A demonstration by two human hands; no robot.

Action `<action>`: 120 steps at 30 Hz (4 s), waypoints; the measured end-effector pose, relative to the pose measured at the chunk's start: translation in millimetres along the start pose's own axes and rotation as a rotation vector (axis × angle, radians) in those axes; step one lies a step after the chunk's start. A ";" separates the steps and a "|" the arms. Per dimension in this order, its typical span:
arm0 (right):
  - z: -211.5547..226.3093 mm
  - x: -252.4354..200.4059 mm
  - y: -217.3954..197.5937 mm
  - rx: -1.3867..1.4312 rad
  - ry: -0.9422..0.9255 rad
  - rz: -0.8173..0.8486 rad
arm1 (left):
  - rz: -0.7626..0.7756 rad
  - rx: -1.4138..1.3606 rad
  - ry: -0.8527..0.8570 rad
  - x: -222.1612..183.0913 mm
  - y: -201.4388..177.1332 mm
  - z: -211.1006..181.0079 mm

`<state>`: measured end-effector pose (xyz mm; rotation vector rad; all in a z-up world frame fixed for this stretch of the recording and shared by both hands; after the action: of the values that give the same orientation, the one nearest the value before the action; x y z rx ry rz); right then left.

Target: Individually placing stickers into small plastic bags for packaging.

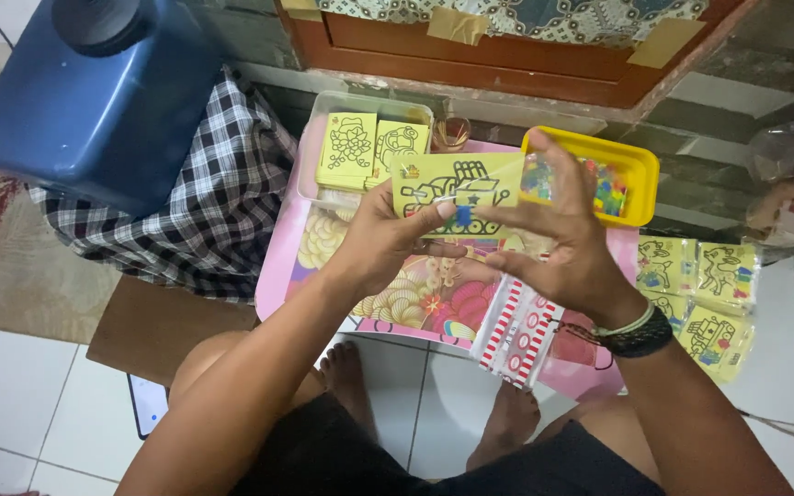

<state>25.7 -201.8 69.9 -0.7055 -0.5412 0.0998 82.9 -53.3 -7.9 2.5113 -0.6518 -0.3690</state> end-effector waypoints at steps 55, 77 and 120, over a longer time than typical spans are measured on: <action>-10.3 -3.0 -10.5 -0.130 0.071 -0.285 | -0.051 1.713 0.451 10.2 11.7 -10.7; -37.0 -11.8 -24.7 -0.067 0.298 -0.314 | -0.101 1.775 0.728 9.0 11.5 -20.8; -208.4 146.8 98.7 -0.672 0.753 0.382 | -0.340 1.661 0.752 11.4 -69.7 -110.8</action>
<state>265.9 -210.5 -60.3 -1.4118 0.3179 -0.0019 160.4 38.9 44.9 3.7433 -0.1014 1.6130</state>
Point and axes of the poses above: each hand's wrist, its own x-axis towards the middle knuckle, its own y-axis out of the palm, z = x × y, the point moved 10 cm from there along x, towards the middle knuckle, and after that the axes turned 2 degrees about -z, right-handed, at the moved point
